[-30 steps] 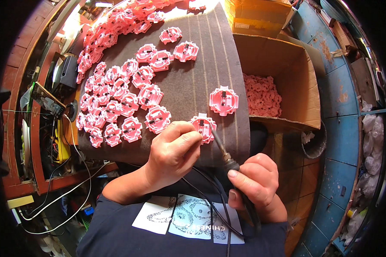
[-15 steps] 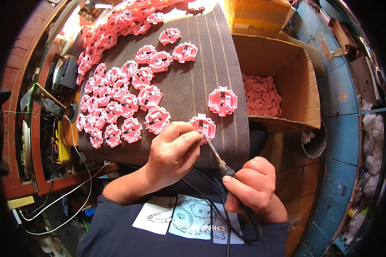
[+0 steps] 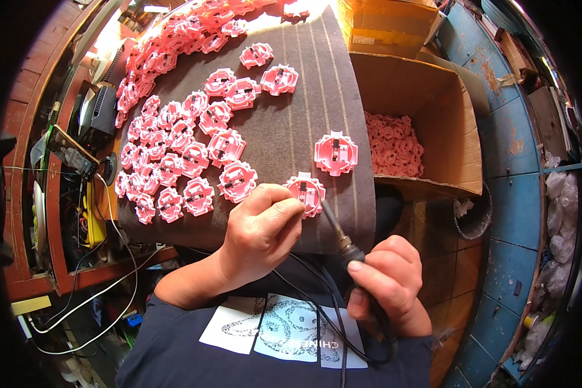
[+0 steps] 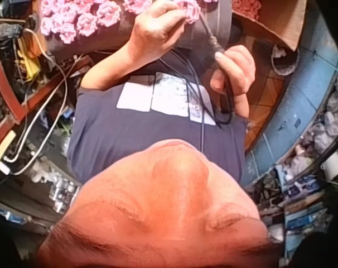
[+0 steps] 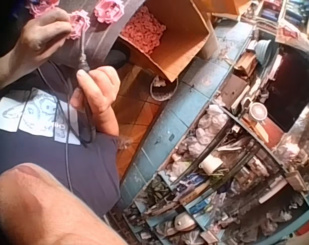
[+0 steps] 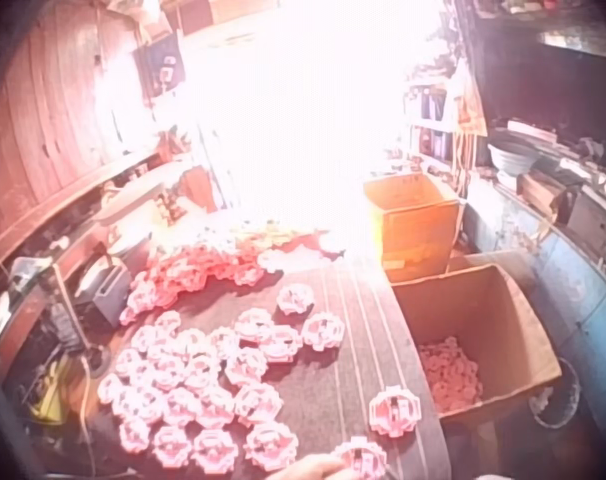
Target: The person uses a soldering iron to apply solder to small pink plastic components on a workbench. They pick up each component, apply heat and solder, then place the finished piece into a cardboard box.
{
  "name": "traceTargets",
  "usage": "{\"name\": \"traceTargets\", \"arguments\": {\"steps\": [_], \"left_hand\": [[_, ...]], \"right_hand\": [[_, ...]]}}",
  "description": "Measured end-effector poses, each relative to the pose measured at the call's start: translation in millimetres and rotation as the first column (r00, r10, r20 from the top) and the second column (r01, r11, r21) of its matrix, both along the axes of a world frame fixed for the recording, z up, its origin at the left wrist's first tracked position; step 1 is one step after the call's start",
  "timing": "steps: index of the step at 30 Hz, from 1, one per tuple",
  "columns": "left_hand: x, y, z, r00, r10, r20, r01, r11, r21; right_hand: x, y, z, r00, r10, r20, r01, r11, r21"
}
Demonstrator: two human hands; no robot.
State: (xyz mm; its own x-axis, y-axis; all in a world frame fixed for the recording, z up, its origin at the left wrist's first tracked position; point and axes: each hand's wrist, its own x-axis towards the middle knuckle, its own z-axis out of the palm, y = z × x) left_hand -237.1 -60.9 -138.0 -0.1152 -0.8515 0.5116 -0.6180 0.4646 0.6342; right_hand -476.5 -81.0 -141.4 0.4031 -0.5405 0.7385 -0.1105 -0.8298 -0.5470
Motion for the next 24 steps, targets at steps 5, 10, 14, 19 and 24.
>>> {"name": "traceTargets", "arguments": {"steps": [5,10,14,19,24], "left_hand": [[0,1,0,1.000,0.007,0.005,-0.007,1.000,0.006],[0,1,2,1.000,-0.003,0.022,0.003,1.000,0.001],[0,0,1,1.000,-0.010,0.018,0.010,1.000,-0.005],[0,1,1,1.000,-0.010,0.020,0.010,1.000,0.002],[1,1,1,1.000,-0.009,0.015,0.008,1.000,0.007]], "right_hand": [[9,-2,-9,0.993,-0.113,0.031,0.112,0.993,0.018],[21,-6,-16,0.995,-0.103,0.018,0.102,0.994,0.036],[31,-15,-18,0.995,-0.085,-0.061,0.086,0.996,0.007],[47,-15,-27,0.987,-0.156,-0.047,0.158,0.986,0.056],[47,-17,-27,0.988,-0.144,-0.050,0.147,0.987,0.065]]}}
